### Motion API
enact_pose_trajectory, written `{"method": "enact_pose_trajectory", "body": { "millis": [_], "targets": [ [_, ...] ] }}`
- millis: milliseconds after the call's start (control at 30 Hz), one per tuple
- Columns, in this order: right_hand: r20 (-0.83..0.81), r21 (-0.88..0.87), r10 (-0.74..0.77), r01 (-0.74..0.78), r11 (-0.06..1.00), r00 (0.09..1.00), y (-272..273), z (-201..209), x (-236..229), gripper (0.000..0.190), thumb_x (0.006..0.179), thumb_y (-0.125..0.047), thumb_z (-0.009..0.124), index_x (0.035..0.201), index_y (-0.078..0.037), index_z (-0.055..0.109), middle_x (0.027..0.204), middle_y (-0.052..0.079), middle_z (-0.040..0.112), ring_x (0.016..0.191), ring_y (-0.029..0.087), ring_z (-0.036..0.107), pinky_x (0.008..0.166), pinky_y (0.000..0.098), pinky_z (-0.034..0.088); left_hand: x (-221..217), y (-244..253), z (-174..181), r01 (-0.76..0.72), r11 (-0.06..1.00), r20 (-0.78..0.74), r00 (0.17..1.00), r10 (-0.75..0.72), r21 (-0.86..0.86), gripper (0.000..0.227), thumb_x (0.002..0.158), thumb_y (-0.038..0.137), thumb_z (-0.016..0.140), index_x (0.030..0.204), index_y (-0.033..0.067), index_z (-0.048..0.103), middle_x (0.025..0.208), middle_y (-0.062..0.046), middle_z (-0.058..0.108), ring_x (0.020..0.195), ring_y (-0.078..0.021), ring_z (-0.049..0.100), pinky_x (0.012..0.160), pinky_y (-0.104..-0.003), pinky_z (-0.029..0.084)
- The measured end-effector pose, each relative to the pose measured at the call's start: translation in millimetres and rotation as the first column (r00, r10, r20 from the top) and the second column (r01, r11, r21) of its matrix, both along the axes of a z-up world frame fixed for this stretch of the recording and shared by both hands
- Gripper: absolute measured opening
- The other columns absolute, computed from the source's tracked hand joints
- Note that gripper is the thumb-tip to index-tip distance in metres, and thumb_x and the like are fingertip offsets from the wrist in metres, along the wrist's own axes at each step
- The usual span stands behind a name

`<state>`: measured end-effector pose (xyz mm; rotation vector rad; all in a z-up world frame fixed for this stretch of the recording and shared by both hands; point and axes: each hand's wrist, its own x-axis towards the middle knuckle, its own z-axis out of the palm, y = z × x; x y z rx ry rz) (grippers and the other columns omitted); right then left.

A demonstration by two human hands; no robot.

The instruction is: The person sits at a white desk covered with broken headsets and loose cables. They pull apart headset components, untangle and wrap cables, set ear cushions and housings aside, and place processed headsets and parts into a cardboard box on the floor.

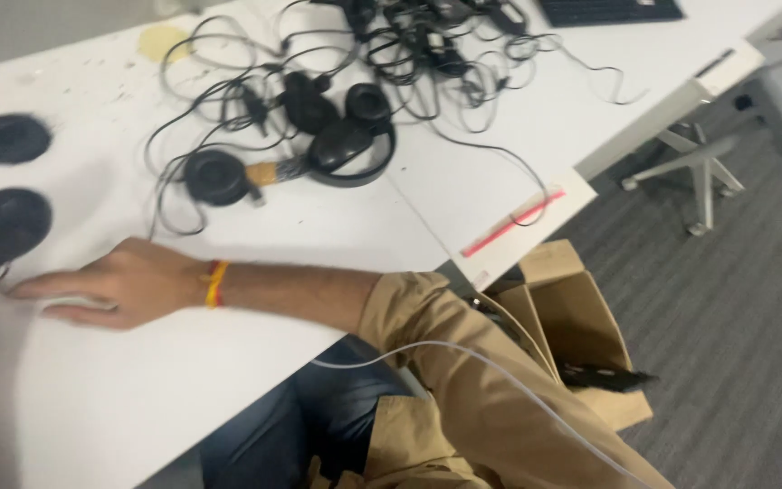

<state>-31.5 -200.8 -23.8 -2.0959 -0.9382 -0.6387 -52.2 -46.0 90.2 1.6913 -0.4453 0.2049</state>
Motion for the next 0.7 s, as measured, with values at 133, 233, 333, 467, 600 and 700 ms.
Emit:
{"method": "enact_pose_trajectory", "body": {
  "millis": [133, 233, 333, 467, 600, 700],
  "targets": [
    [0.146, 0.036, 0.123, -0.130, 0.991, 0.982, -4, 30, -10, 0.030, 0.100, -0.028, 0.072, 0.128, -0.026, 0.066, 0.098, 0.002, 0.078, 0.066, 0.019, 0.073, 0.061, 0.0307, 0.062, 63, 88, -119, -0.290, 0.953, 0.002, 0.957, 0.291, 0.092, 0.041, 0.098, -0.009, 0.070, 0.138, 0.0003, 0.070, 0.096, 0.003, 0.065, 0.073, -0.0029, 0.051, 0.068, -0.021, 0.041],
    [0.270, 0.085, 0.121, -0.149, 0.985, 0.955, -14, 36, -3, 0.017, 0.097, -0.018, 0.076, 0.112, -0.010, 0.071, 0.101, 0.008, 0.078, 0.074, 0.023, 0.075, 0.067, 0.0335, 0.062, 61, 74, -107, -0.126, 0.991, 0.017, 0.992, 0.126, 0.040, 0.043, 0.096, -0.004, 0.074, 0.138, 0.0003, 0.068, 0.100, 0.005, 0.069, 0.080, -0.0010, 0.054, 0.068, -0.018, 0.045],
    [0.175, 0.135, 0.093, -0.117, 0.984, 0.980, -17, 43, 2, 0.016, 0.098, -0.008, 0.078, 0.110, -0.003, 0.069, 0.091, 0.014, 0.075, 0.069, 0.025, 0.074, 0.062, 0.0352, 0.058, 63, 70, -105, -0.009, 0.998, -0.036, 0.999, 0.012, 0.058, 0.044, 0.095, -0.006, 0.073, 0.137, 0.0029, 0.067, 0.092, 0.007, 0.068, 0.068, -0.0011, 0.049, 0.057, -0.018, 0.041],
    [0.153, 0.156, 0.045, -0.069, 0.985, 0.987, -23, 54, 2, 0.006, 0.103, -0.002, 0.071, 0.109, -0.001, 0.070, 0.093, 0.014, 0.075, 0.073, 0.026, 0.075, 0.065, 0.0340, 0.058, 64, 67, -109, 0.268, 0.960, -0.042, 0.961, -0.272, -0.085, 0.045, 0.099, -0.006, 0.069, 0.142, 0.0007, 0.062, 0.114, -0.002, 0.075, 0.096, -0.0032, 0.067, 0.080, -0.019, 0.054],
    [0.116, 0.208, -0.002, -0.023, 0.978, 0.993, -28, 55, 6, 0.004, 0.105, -0.001, 0.069, 0.108, 0.001, 0.070, 0.093, 0.014, 0.075, 0.076, 0.024, 0.075, 0.067, 0.0327, 0.058, 67, 63, -109, 0.353, 0.933, -0.075, 0.931, -0.358, -0.066, 0.047, 0.096, -0.005, 0.071, 0.142, 0.0023, 0.063, 0.107, -0.003, 0.077, 0.083, -0.0011, 0.062, 0.069, -0.018, 0.049],
    [0.040, 0.262, -0.033, 0.021, 0.965, 0.999, -31, 56, 10, 0.005, 0.106, -0.001, 0.070, 0.109, 0.002, 0.071, 0.093, 0.013, 0.075, 0.074, 0.017, 0.071, 0.067, 0.0291, 0.055, 61, 60, -101, 0.384, 0.921, -0.145, 0.910, -0.389, -0.058, 0.048, 0.094, 0.002, 0.076, 0.140, 0.0057, 0.063, 0.099, 0.000, 0.077, 0.059, 0.0011, 0.044, 0.053, -0.018, 0.038]
  ]
}}
